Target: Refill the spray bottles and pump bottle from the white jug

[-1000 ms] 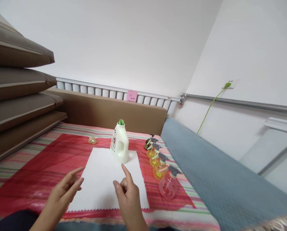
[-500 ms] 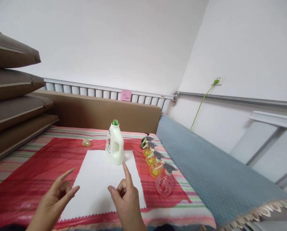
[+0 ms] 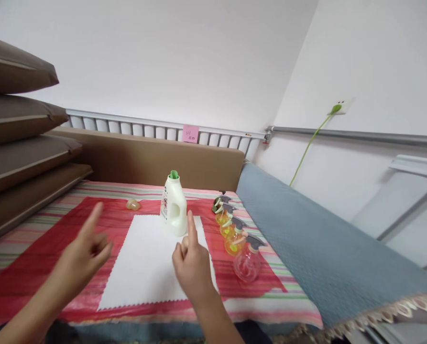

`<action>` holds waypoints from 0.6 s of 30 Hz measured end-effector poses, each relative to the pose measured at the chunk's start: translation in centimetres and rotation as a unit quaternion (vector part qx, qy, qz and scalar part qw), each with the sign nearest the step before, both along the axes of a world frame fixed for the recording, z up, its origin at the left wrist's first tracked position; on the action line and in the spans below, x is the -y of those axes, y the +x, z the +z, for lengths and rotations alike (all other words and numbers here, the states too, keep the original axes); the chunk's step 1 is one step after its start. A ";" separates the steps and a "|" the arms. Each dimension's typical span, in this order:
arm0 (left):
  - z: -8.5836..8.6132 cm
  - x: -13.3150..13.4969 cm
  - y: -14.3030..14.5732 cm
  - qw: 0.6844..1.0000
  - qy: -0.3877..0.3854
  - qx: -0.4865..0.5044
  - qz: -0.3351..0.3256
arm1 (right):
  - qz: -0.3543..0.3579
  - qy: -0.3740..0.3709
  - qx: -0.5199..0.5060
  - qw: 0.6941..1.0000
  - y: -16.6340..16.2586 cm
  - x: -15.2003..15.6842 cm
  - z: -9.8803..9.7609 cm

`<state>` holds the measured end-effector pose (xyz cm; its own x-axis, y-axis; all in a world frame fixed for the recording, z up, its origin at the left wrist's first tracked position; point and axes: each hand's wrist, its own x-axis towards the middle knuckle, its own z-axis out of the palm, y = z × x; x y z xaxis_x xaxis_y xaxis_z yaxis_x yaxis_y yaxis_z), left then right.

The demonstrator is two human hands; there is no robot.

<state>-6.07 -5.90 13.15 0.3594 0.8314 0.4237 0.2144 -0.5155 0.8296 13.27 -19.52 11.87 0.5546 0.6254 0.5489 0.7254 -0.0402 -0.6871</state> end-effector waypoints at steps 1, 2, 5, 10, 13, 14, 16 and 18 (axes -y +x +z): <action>-0.6 -1.2 0.8 0.999 0.010 -0.045 -0.023 | 0.002 -0.021 -0.019 1.000 0.9 -1.1 -0.7; -1.3 -2.1 1.5 0.997 0.017 -0.071 -0.034 | 0.003 -0.036 -0.035 0.999 1.5 -1.9 -1.2; -3.1 -3.4 2.1 0.993 0.023 -0.105 -0.045 | 0.002 -0.038 -0.054 0.998 2.6 -2.8 -2.3; -3.9 -3.0 1.8 0.992 0.027 -0.118 -0.041 | 0.011 -0.042 -0.062 0.997 2.5 -2.2 -2.4; -3.9 -3.0 1.9 0.991 0.027 -0.125 -0.041 | 0.004 -0.039 -0.061 0.997 2.7 -2.4 -2.7; -3.9 -3.1 2.0 0.991 0.028 -0.126 -0.041 | 0.003 -0.038 -0.060 0.997 2.8 -2.5 -2.9; -4.1 -3.1 2.2 0.991 0.026 -0.128 -0.043 | 0.002 -0.040 -0.061 0.997 3.0 -2.7 -3.3; -4.4 -3.2 2.4 0.990 0.020 -0.129 -0.044 | 0.001 -0.045 -0.063 0.997 3.1 -2.7 -3.6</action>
<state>-3.64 -2.74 8.70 0.5307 0.7763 0.3402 0.3694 -0.5731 0.7315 16.39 -16.81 8.32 0.6133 0.6712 0.4164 0.6344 -0.1044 -0.7659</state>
